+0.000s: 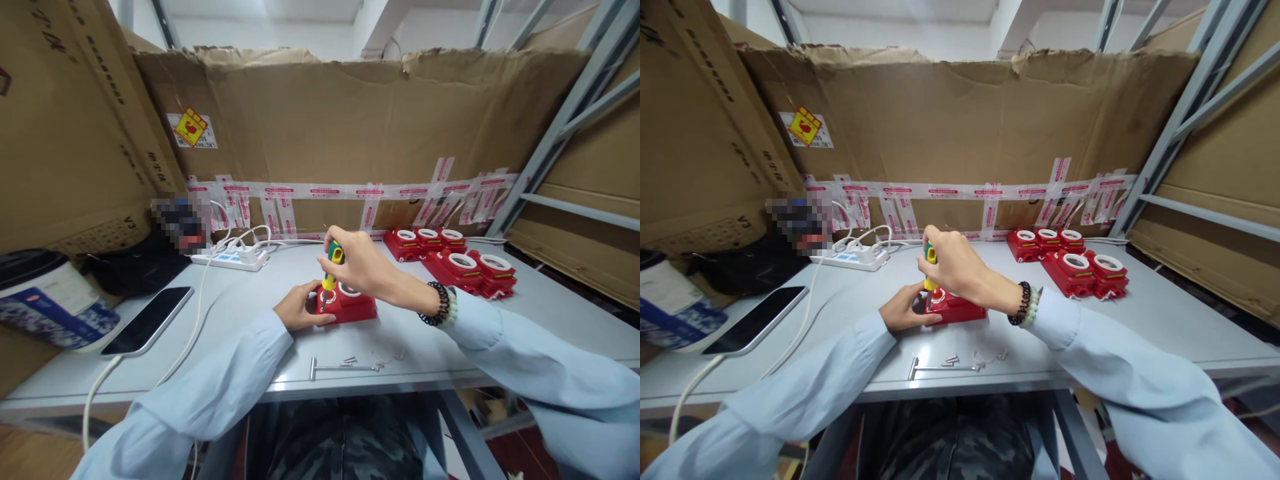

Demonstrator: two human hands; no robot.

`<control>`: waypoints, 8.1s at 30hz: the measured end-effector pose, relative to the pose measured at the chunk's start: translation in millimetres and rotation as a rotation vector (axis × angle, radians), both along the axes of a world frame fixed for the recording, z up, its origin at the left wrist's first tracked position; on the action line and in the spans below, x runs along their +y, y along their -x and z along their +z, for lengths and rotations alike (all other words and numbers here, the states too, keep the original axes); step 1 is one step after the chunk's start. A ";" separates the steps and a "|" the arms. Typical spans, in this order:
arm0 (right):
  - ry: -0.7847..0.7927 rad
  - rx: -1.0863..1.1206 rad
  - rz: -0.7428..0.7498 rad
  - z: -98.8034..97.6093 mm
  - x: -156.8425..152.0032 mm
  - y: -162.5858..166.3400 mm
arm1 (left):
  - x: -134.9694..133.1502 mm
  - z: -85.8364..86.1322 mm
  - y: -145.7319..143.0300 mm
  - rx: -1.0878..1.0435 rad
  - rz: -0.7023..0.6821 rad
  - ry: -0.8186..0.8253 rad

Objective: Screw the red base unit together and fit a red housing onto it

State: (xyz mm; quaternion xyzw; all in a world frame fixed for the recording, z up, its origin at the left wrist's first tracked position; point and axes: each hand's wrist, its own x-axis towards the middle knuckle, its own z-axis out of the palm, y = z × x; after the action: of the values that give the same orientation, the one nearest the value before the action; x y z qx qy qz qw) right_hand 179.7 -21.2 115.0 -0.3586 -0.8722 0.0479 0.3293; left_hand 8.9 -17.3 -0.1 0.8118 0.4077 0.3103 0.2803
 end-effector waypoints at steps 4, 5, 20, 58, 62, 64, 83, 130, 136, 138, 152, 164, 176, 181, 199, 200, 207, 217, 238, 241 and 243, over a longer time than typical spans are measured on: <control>-0.115 -0.167 -0.137 2.1 -0.7 1.3 | 1.2 -1.5 0.8 0.004 0.002 -0.007; -0.151 -0.223 -0.184 3.8 -0.8 2.5 | 1.6 -2.0 0.9 0.006 -0.001 -0.007; -0.171 -0.562 -0.349 40.6 -15.6 37.2 | 2.5 -4.9 1.2 0.039 0.008 -0.029; -0.156 -0.548 0.110 38.4 -6.3 17.5 | 3.4 -1.5 2.1 0.087 0.017 -0.025; -0.117 -0.556 0.343 41.1 -8.6 15.6 | 4.1 -1.7 3.3 0.105 0.020 -0.048; -0.106 -0.565 0.219 42.0 -11.5 15.8 | 3.2 -0.1 2.5 0.084 0.007 -0.043; 0.049 -0.604 0.107 50.9 -12.0 15.6 | 3.8 0.4 5.8 0.094 0.027 -0.037; 0.074 -0.475 0.160 51.0 -13.4 14.4 | 8.4 -5.7 6.0 0.124 0.058 -0.046; 0.145 -0.457 0.208 49.2 -13.5 14.0 | 8.5 -6.3 5.9 0.108 0.026 -0.022; 0.099 -0.419 0.168 46.8 -11.2 13.0 | 7.8 -5.2 5.4 0.098 0.033 -0.027; 0.088 -0.172 0.199 27.8 -0.8 7.0 | 6.3 -3.3 4.5 0.110 0.032 -0.042; 0.213 -0.098 0.197 20.6 -2.2 3.9 | 4.2 -1.7 3.1 0.127 0.040 -0.022; 0.146 0.148 0.164 33.0 -4.9 -10.2 | 3.2 -6.4 6.8 0.052 0.051 -0.126; 0.152 0.169 0.135 32.0 -13.4 -20.7 | -16.9 10.3 0.3 -0.101 0.042 -0.388; -0.004 0.363 -0.061 24.0 -1.4 -63.6 | -44.4 15.6 -14.7 0.357 -0.018 -0.542; -0.037 0.412 -0.094 22.3 0.2 -65.3 | -39.7 18.6 -13.4 0.311 0.059 -0.547; -0.011 0.747 -0.136 -12.4 33.0 -76.5 | 2.8 10.2 -12.2 0.140 0.031 -0.152; 0.406 0.296 0.124 -35.5 44.7 -90.4 | 4.8 7.9 -12.0 0.009 0.088 -0.144; 0.259 0.624 -0.186 -41.8 61.2 -104.2 | 6.9 17.6 -45.7 0.073 -0.014 -0.366; 0.267 0.611 -0.184 -44.2 61.6 -102.1 | 9.1 14.7 -49.9 0.034 -0.036 -0.327; 0.266 0.603 -0.187 -44.1 60.7 -101.2 | 10.3 13.5 -49.9 -0.022 -0.038 -0.324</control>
State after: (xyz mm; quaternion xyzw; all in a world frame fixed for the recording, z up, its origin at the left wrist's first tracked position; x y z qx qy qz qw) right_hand 280.8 39.6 70.9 -0.4464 -0.6851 0.2349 0.5255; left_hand 58.9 -7.0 13.3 0.8505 0.3338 0.3754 0.1558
